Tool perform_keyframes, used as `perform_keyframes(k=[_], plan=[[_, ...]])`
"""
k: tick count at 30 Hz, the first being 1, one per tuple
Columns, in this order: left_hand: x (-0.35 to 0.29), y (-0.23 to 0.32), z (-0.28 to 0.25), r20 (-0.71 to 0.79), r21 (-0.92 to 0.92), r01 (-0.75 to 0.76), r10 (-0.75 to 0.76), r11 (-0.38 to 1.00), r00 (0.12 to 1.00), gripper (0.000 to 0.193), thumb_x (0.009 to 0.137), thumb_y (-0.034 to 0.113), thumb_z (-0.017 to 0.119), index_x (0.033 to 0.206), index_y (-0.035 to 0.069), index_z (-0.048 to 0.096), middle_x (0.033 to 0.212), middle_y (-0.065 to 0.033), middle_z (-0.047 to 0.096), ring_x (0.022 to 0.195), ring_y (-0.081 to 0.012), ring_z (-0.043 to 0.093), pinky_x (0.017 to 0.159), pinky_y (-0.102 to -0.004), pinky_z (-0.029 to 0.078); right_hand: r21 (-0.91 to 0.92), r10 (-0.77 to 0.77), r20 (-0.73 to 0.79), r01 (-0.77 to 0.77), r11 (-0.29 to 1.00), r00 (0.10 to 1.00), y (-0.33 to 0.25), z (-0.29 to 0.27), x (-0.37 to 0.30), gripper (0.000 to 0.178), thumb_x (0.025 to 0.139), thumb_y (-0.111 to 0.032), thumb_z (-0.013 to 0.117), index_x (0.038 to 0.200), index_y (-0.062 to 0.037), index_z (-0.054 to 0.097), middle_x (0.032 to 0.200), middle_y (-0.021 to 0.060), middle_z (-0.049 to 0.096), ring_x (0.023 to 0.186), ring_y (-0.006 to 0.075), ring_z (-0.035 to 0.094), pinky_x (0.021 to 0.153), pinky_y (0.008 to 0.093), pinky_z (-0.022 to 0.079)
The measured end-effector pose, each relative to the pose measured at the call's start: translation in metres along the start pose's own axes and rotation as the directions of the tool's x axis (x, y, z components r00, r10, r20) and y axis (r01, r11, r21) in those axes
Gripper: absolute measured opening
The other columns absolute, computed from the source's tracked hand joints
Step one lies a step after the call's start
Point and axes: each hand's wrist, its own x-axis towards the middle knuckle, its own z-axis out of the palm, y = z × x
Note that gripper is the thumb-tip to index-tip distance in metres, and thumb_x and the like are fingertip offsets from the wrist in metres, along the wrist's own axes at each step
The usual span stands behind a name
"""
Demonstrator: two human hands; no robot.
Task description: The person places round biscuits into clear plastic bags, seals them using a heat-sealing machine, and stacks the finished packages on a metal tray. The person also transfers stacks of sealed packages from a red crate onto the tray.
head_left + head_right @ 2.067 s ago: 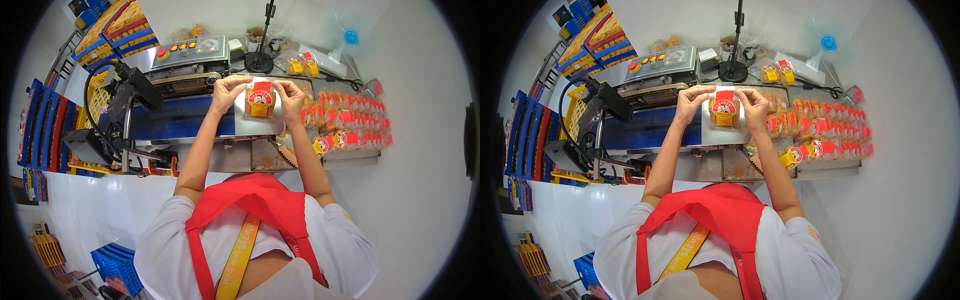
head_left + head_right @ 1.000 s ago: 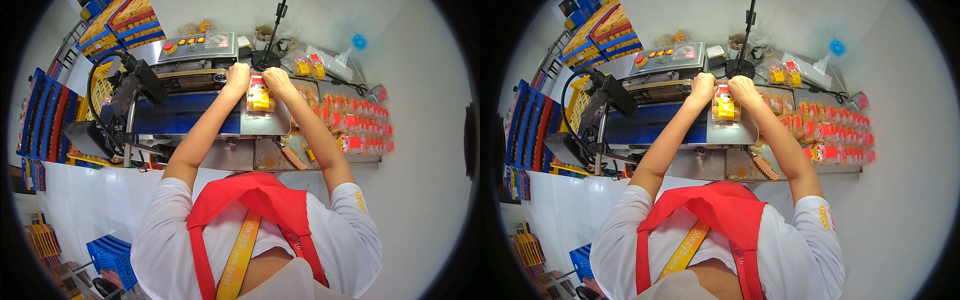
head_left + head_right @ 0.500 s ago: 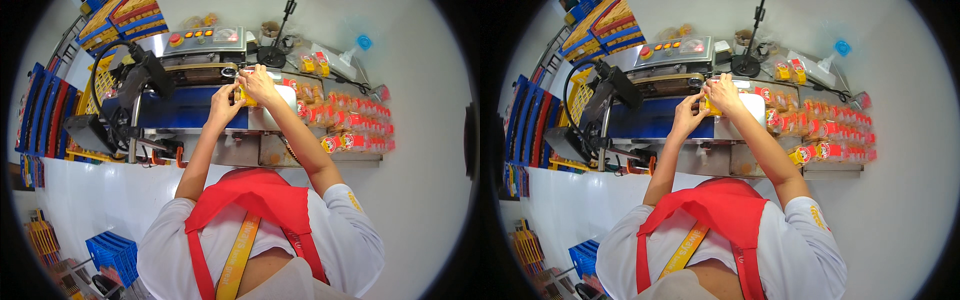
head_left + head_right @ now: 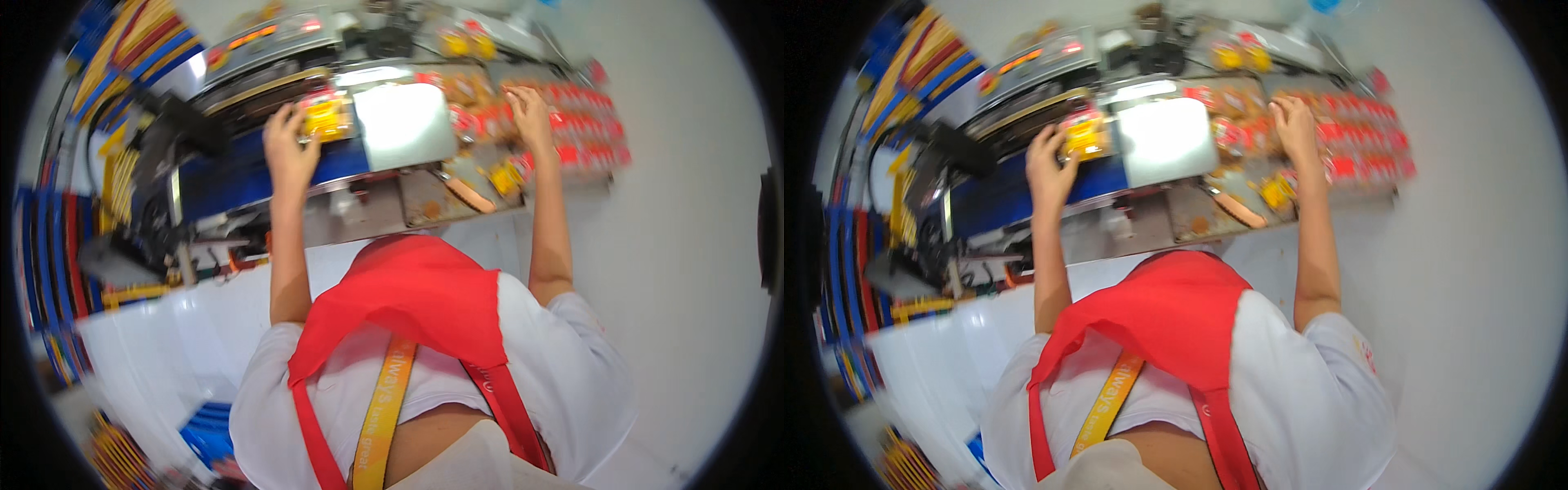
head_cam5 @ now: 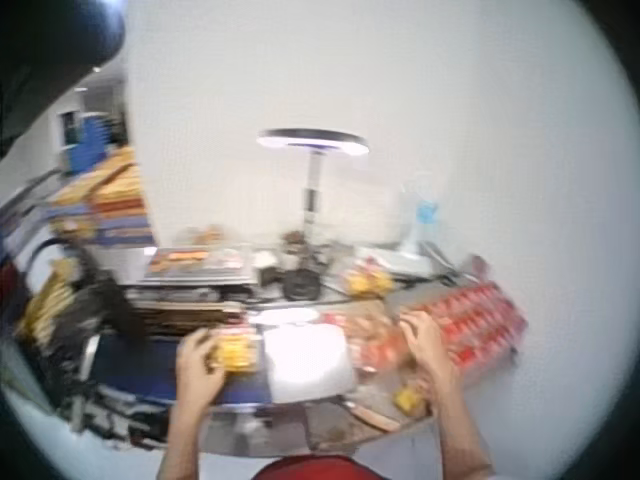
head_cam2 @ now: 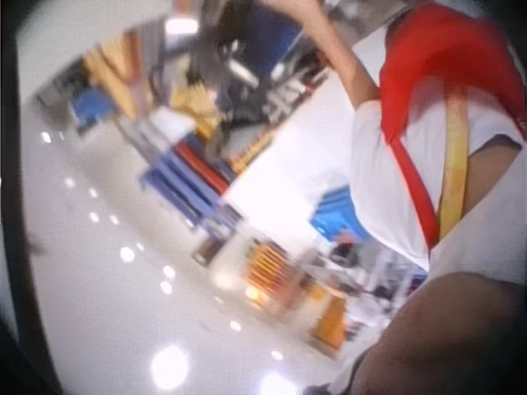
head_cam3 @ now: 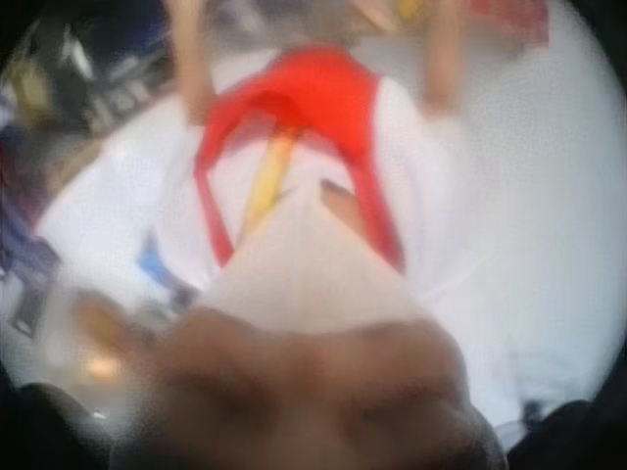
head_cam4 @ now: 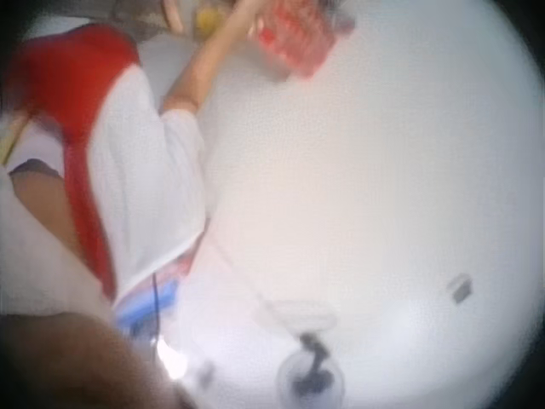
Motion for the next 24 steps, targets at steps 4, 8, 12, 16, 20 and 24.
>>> perform_keyframes(k=[4, 8, 12, 16, 20, 24], plan=[[-0.004, 0.051, -0.005, 0.020, -0.114, -0.113, 0.116, 0.987, 0.993, 0.037, 0.074, 0.008, 0.068, 0.110, 0.014, 0.067, 0.129, -0.0077, 0.054, 0.131, -0.0395, 0.034, 0.107, -0.0470, 0.028, -0.219, 0.433, 0.224, -0.387, 0.896, 0.873, 0.081, -0.062, -0.053, 0.033, 0.083, -0.032, 0.064, 0.095, -0.0022, 0.069, 0.096, 0.0212, 0.066, 0.091, 0.0355, 0.063, 0.080, 0.0422, 0.049], [-0.011, 0.088, 0.012, 0.107, -0.332, -0.201, 0.248, 0.922, 0.963, 0.033, 0.073, 0.009, 0.071, 0.105, 0.014, 0.068, 0.124, -0.0080, 0.057, 0.132, -0.0396, 0.034, 0.107, -0.0475, 0.027, -0.279, 0.520, 0.292, -0.449, 0.849, 0.802, 0.112, -0.045, -0.092, 0.039, 0.080, -0.037, 0.066, 0.101, -0.0035, 0.067, 0.095, 0.0216, 0.065, 0.091, 0.0346, 0.063, 0.079, 0.0423, 0.048], [-0.023, 0.131, 0.020, 0.234, -0.470, -0.180, 0.319, 0.864, 0.919, 0.031, 0.073, 0.009, 0.072, 0.103, 0.013, 0.069, 0.122, -0.0097, 0.058, 0.129, -0.0379, 0.038, 0.108, -0.0471, 0.028, -0.546, 0.517, 0.247, -0.323, 0.773, 0.820, 0.084, -0.009, -0.103, 0.040, 0.079, -0.039, 0.068, 0.096, -0.0024, 0.067, 0.092, 0.0193, 0.066, 0.089, 0.0332, 0.064, 0.079, 0.0422, 0.049], [-0.035, 0.164, 0.042, 0.323, -0.599, -0.224, 0.488, 0.769, 0.811, 0.031, 0.072, 0.010, 0.073, 0.102, 0.013, 0.068, 0.121, -0.0113, 0.058, 0.127, -0.0368, 0.041, 0.109, -0.0480, 0.028, -0.555, 0.447, 0.259, -0.247, 0.794, 0.856, 0.105, 0.008, -0.109, 0.035, 0.079, -0.036, 0.067, 0.089, -0.0027, 0.068, 0.085, 0.0194, 0.066, 0.080, 0.0349, 0.063, 0.073, 0.0432, 0.048], [-0.060, 0.182, 0.076, 0.356, -0.690, -0.225, 0.594, 0.688, 0.722, 0.047, 0.069, 0.013, 0.075, 0.114, 0.013, 0.062, 0.125, -0.0128, 0.054, 0.125, -0.0356, 0.042, 0.110, -0.0487, 0.027, -0.181, 0.317, 0.377, -0.267, 0.947, 0.870, 0.080, -0.012, -0.087, 0.028, 0.082, -0.031, 0.065, 0.083, -0.0026, 0.067, 0.073, 0.0206, 0.062, 0.072, 0.0361, 0.060, 0.066, 0.0442, 0.045], [-0.061, 0.211, 0.104, 0.228, -0.692, -0.220, 0.497, 0.687, 0.837, 0.102, 0.058, 0.023, 0.085, 0.139, 0.001, 0.028, 0.132, -0.0201, 0.045, 0.127, -0.0394, 0.038, 0.109, -0.0455, 0.028, -0.143, 0.241, 0.268, -0.208, 0.967, 0.933, -0.026, -0.062, -0.047, 0.028, 0.084, -0.029, 0.062, 0.080, -0.0011, 0.066, 0.067, 0.0183, 0.061, 0.067, 0.0329, 0.061, 0.063, 0.0431, 0.045]])
